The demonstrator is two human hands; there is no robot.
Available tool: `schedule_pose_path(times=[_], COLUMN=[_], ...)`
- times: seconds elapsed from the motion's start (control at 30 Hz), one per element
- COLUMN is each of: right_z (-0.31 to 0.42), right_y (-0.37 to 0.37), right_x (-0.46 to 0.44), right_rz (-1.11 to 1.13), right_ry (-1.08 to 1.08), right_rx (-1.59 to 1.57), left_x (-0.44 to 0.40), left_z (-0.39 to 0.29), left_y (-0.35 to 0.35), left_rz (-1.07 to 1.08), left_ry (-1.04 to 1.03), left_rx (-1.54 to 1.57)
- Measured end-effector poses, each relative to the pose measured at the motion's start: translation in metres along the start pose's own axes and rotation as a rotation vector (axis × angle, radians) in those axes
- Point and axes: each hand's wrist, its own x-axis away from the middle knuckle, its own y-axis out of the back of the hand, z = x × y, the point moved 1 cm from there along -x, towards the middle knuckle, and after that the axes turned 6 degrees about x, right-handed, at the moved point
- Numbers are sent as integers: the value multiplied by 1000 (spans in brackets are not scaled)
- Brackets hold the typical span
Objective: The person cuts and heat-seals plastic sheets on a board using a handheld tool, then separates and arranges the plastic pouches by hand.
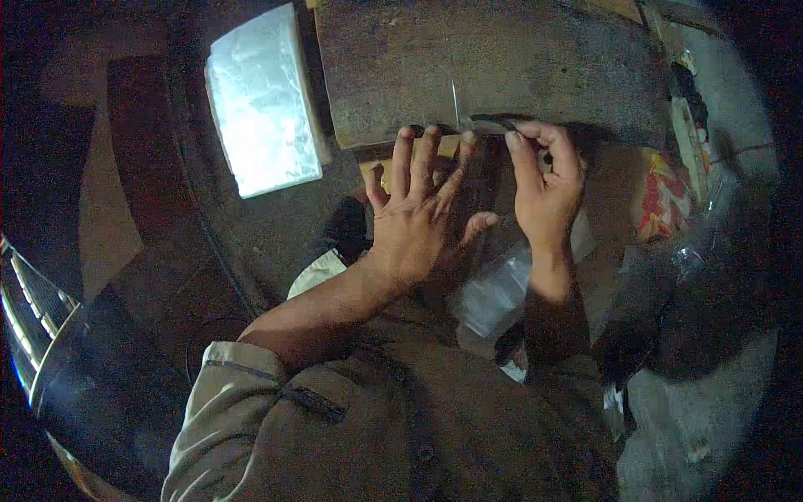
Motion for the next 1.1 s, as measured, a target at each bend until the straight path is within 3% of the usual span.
schedule_pose_path(times=[0.2,0.23,0.53,0.6,0.73,0.77,0.93,1.0,1.07,1.1], right_z=[-4,-8,-28,-39,-43,-42,-53,-50,-59,-70], right_y=[6,11,22,29,35,38,32,30,25,29], right_x=[-1,-2,-35,-47,-67,-72,-97,-106,-117,-123], right_rz=[-132,-133,-266,-338,-335,-353,-476,-402,-413,-437], right_ry=[-122,-32,-109,-4,-91,-111,-7,-59,-46,-37], right_rx=[-165,34,-168,7,0,130,167,108,153,168], left_x=[-3,-4,1,2,8,11,28,33,35,29], left_z=[1,0,6,8,6,6,17,27,32,24], left_y=[2,2,-6,-6,3,4,11,12,20,14], left_rz=[27,27,-64,-49,-30,4,90,174,184,130], left_ry=[47,47,5,-16,-31,-33,-125,-16,-20,155], left_rx=[147,147,-48,17,72,78,149,464,496,800])
